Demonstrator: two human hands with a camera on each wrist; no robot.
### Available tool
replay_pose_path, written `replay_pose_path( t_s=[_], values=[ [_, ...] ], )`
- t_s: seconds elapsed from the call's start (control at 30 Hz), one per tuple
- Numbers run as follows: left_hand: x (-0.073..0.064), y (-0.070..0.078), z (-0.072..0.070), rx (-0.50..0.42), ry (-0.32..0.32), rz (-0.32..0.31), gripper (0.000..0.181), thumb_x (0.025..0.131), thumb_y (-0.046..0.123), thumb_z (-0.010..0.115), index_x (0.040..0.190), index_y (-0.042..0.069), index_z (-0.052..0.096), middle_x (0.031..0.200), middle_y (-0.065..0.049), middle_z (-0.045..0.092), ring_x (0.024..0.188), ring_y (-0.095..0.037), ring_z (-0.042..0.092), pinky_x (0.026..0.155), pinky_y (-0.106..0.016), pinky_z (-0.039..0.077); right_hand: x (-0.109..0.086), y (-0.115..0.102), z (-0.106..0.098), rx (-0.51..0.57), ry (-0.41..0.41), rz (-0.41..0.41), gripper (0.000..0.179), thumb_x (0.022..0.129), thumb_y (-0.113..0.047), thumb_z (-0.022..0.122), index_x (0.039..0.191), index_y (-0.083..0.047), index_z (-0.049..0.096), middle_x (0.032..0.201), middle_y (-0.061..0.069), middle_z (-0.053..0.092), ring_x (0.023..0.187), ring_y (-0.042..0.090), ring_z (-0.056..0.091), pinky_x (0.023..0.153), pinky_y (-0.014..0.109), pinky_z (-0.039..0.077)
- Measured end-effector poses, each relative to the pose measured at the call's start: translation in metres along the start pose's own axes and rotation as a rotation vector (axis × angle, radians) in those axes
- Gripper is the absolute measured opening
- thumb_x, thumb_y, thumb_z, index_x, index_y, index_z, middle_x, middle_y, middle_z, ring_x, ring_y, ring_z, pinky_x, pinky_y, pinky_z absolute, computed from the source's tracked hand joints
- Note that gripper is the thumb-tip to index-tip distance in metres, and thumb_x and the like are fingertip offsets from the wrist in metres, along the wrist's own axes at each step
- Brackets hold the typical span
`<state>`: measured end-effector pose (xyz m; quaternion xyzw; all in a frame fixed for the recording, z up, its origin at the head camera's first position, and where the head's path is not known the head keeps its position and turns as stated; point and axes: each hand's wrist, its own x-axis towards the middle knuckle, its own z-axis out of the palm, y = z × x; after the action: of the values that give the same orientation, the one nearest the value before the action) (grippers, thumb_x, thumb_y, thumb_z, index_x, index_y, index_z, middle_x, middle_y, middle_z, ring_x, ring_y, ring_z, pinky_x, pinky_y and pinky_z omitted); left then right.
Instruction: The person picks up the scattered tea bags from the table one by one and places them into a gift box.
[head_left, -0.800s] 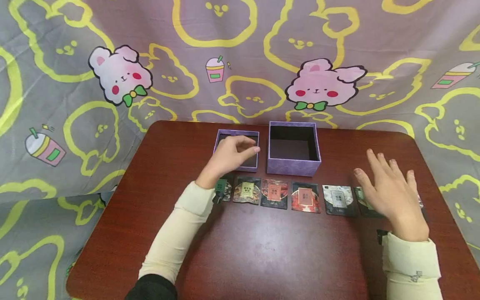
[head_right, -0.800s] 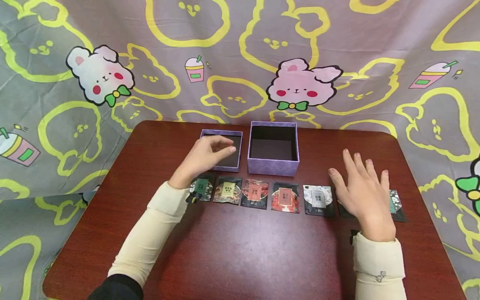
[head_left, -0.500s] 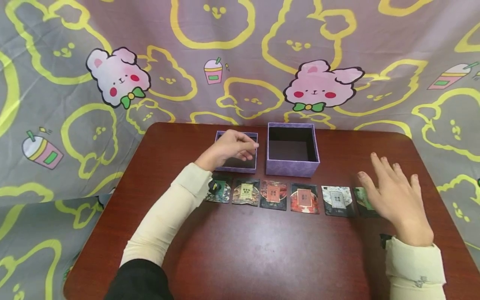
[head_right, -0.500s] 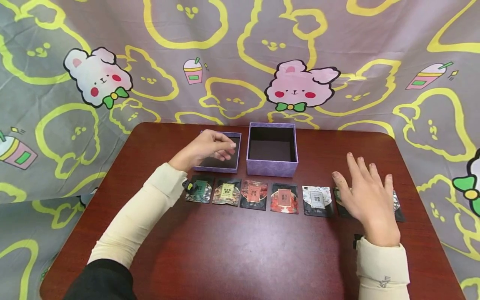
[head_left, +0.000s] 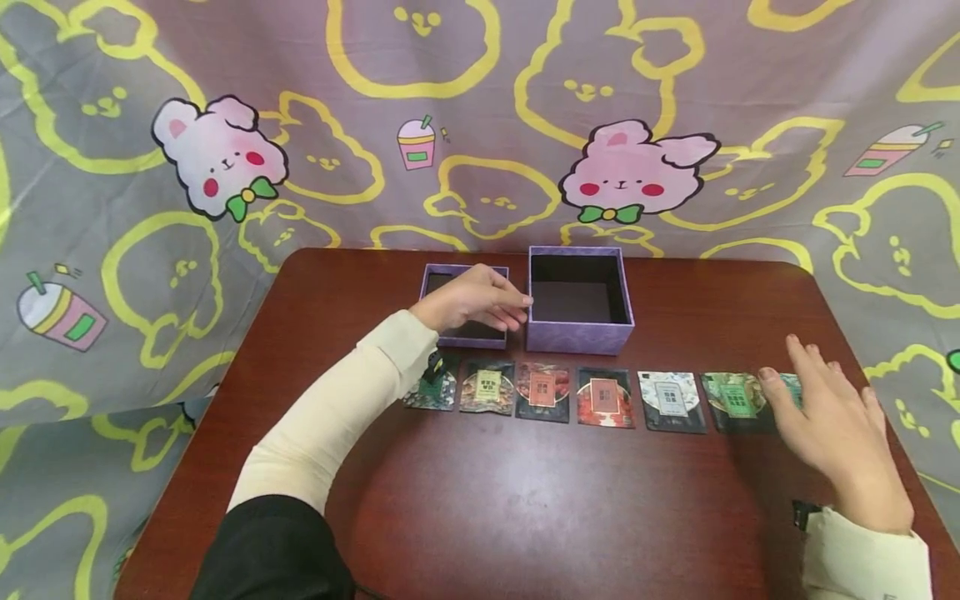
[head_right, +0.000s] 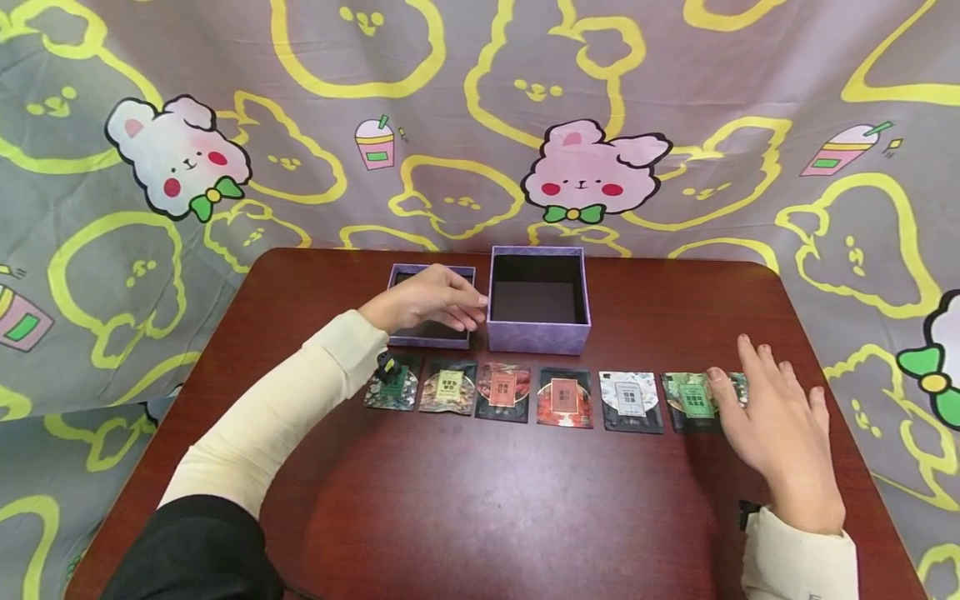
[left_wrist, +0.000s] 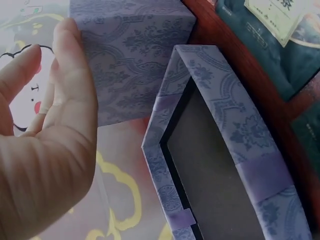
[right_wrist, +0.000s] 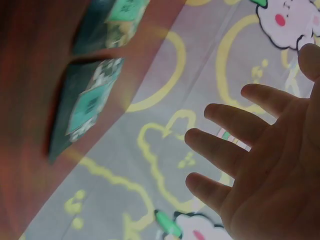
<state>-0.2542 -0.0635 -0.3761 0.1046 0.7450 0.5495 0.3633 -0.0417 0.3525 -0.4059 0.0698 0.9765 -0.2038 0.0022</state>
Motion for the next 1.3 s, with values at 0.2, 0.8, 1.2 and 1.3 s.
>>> replay_pose_path(
  t_s=[0.2, 0.8, 1.2, 1.3],
  values=[
    [0.007, 0.002, -0.001, 0.0, -0.031, -0.046, 0.027, 0.092, 0.016, 0.077, 0.107, -0.007, 0.073, 0.094, -0.02, 0.074, 0.075, -0.023, 0.073, 0.094, -0.052, 0.055, -0.013, 0.021, 0.003, -0.011, 0.036, 0.059, 0.072, 0.109, -0.047, 0.029, 0.16, -0.003, 0.004, 0.155, 0.039, 0.009, 0.139, 0.064, 0.011, 0.109, 0.079, -0.001],
    [0.035, -0.003, -0.009, -0.168, -0.006, -0.126, 0.018, 0.094, 0.014, 0.074, 0.095, -0.003, 0.072, 0.082, -0.015, 0.072, 0.066, -0.02, 0.07, 0.072, -0.035, 0.064, -0.028, 0.051, 0.007, -0.009, 0.067, 0.231, 0.077, 0.107, -0.047, 0.033, 0.155, 0.009, 0.012, 0.147, 0.044, 0.023, 0.124, 0.068, 0.029, 0.1, 0.08, 0.023],
    [0.041, -0.002, -0.008, -0.188, -0.019, -0.134, 0.016, 0.093, 0.01, 0.075, 0.096, -0.005, 0.073, 0.083, -0.018, 0.073, 0.067, -0.021, 0.072, 0.075, -0.037, 0.064, -0.026, 0.063, 0.011, 0.03, 0.041, 0.603, 0.067, 0.105, -0.039, 0.041, 0.144, 0.015, 0.035, 0.126, 0.041, 0.051, 0.123, 0.062, 0.036, 0.106, 0.071, 0.027],
    [0.04, -0.003, -0.01, -0.2, -0.017, -0.133, 0.015, 0.093, 0.01, 0.075, 0.094, -0.005, 0.073, 0.082, -0.018, 0.073, 0.066, -0.021, 0.072, 0.069, -0.034, 0.064, -0.021, 0.067, 0.011, 0.062, -0.011, 0.613, 0.069, 0.105, -0.043, 0.041, 0.14, 0.016, 0.039, 0.132, 0.042, 0.046, 0.125, 0.064, 0.03, 0.103, 0.073, 0.029]
  ],
)
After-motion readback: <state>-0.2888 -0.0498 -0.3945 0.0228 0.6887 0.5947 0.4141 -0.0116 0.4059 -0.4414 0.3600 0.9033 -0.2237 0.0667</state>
